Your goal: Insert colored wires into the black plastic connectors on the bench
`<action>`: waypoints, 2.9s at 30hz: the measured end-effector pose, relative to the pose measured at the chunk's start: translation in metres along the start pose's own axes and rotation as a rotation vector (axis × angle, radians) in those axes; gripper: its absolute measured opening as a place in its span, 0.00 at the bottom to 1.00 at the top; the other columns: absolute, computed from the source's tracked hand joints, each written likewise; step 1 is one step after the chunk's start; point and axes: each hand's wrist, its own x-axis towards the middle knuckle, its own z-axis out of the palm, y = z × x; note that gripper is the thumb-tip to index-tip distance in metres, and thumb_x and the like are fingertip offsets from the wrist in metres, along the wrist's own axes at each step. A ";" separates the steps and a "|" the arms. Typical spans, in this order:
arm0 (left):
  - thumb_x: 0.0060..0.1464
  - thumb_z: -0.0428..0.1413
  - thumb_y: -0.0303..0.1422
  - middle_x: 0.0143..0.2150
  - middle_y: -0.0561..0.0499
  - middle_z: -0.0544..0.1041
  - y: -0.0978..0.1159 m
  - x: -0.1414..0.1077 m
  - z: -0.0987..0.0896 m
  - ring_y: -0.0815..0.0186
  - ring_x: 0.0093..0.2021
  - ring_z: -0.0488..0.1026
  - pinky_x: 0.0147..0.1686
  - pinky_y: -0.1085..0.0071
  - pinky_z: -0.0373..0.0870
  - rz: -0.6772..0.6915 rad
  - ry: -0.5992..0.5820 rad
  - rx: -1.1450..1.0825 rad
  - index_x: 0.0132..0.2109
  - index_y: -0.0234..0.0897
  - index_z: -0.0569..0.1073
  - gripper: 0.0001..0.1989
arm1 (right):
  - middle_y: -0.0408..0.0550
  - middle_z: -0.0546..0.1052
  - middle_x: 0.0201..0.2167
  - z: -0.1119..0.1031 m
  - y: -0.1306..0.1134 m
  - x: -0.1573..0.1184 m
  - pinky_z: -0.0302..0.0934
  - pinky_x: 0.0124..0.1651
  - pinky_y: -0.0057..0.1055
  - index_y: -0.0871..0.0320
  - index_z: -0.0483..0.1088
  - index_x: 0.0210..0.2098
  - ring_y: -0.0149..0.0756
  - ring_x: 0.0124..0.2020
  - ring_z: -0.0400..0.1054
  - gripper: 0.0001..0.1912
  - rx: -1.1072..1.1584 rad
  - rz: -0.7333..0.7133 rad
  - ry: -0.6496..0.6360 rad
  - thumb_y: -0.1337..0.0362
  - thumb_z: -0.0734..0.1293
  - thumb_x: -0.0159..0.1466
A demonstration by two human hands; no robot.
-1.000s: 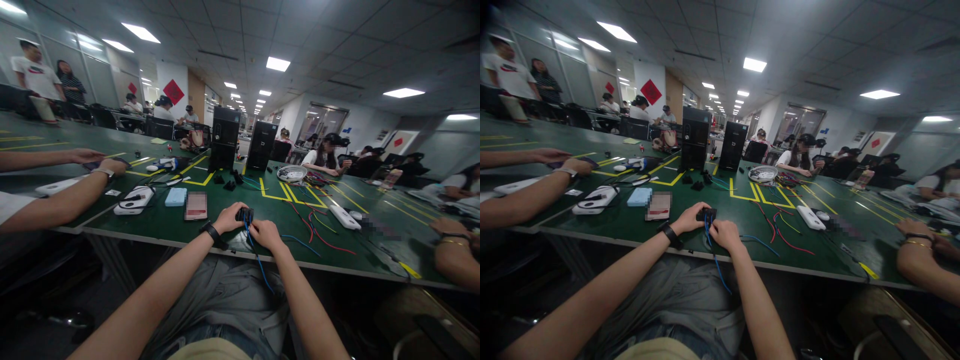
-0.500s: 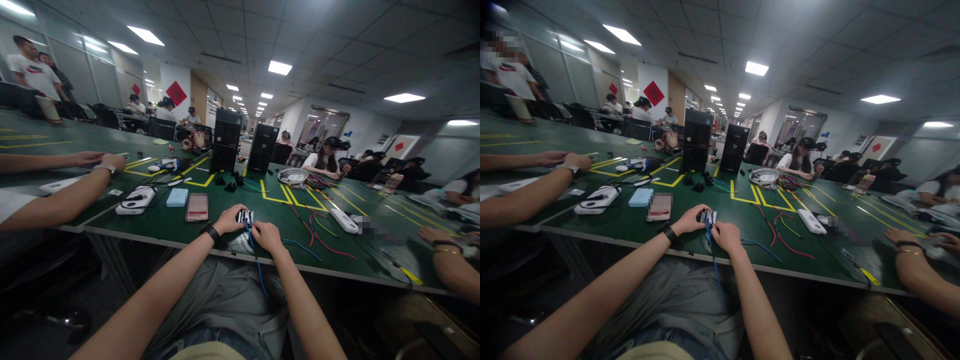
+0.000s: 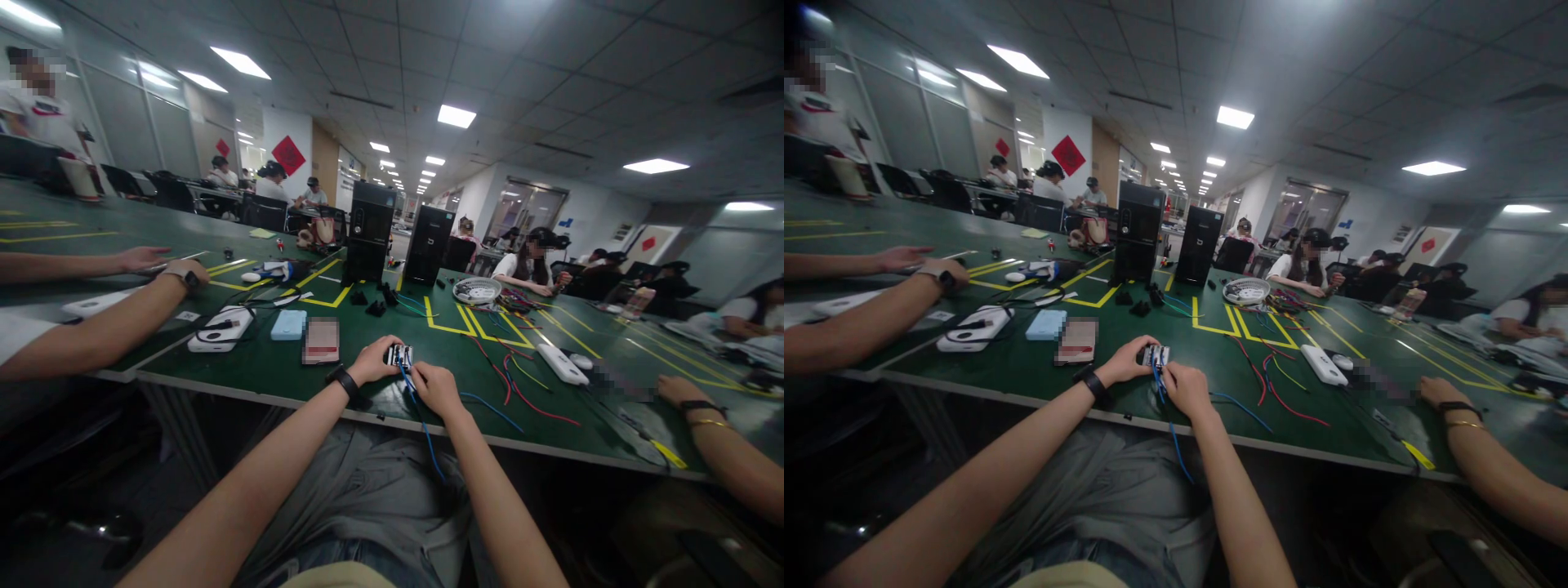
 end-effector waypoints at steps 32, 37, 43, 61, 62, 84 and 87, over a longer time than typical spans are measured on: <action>0.58 0.57 0.37 0.47 0.48 0.71 -0.005 0.001 0.002 0.60 0.46 0.70 0.46 0.58 0.69 0.033 0.025 -0.020 0.48 0.35 0.69 0.14 | 0.45 0.77 0.35 0.004 0.005 0.000 0.67 0.41 0.37 0.59 0.72 0.42 0.34 0.35 0.72 0.12 0.130 0.081 0.046 0.57 0.63 0.67; 0.58 0.57 0.37 0.47 0.47 0.71 -0.006 0.001 0.003 0.60 0.46 0.70 0.46 0.57 0.69 0.037 0.030 -0.024 0.49 0.35 0.69 0.15 | 0.44 0.77 0.32 0.006 0.004 0.000 0.67 0.40 0.37 0.59 0.72 0.40 0.34 0.34 0.72 0.13 0.087 0.171 0.107 0.56 0.63 0.67; 0.58 0.57 0.38 0.47 0.47 0.71 -0.007 0.001 0.003 0.60 0.47 0.70 0.46 0.57 0.68 0.044 0.024 -0.024 0.49 0.35 0.69 0.15 | 0.47 0.77 0.39 0.004 0.003 -0.001 0.66 0.44 0.38 0.59 0.72 0.43 0.35 0.39 0.72 0.12 0.120 0.074 0.173 0.59 0.61 0.68; 0.58 0.57 0.37 0.47 0.47 0.71 -0.006 0.001 0.003 0.60 0.46 0.70 0.46 0.57 0.69 0.030 0.026 -0.024 0.49 0.35 0.69 0.14 | 0.45 0.77 0.35 0.006 0.006 -0.001 0.67 0.41 0.37 0.59 0.72 0.41 0.34 0.35 0.73 0.12 0.108 0.113 0.155 0.57 0.63 0.67; 0.58 0.57 0.37 0.47 0.47 0.71 -0.006 0.001 0.003 0.60 0.46 0.70 0.46 0.57 0.69 0.028 0.026 -0.025 0.49 0.35 0.69 0.14 | 0.46 0.78 0.36 0.006 0.005 -0.001 0.67 0.41 0.37 0.59 0.72 0.42 0.34 0.36 0.73 0.12 0.107 0.125 0.172 0.58 0.62 0.68; 0.60 0.55 0.38 0.49 0.47 0.71 0.000 0.000 -0.002 0.60 0.47 0.71 0.47 0.57 0.69 -0.004 0.018 0.016 0.50 0.35 0.69 0.15 | 0.45 0.80 0.28 0.001 0.004 0.000 0.59 0.29 0.29 0.54 0.76 0.37 0.38 0.28 0.74 0.10 0.117 0.177 0.209 0.59 0.64 0.63; 0.60 0.55 0.38 0.49 0.46 0.71 0.000 0.001 -0.003 0.59 0.47 0.71 0.47 0.56 0.69 -0.001 0.014 0.033 0.51 0.35 0.69 0.16 | 0.46 0.81 0.29 0.000 0.005 0.000 0.56 0.28 0.28 0.52 0.76 0.38 0.39 0.29 0.74 0.11 0.126 0.167 0.252 0.60 0.62 0.63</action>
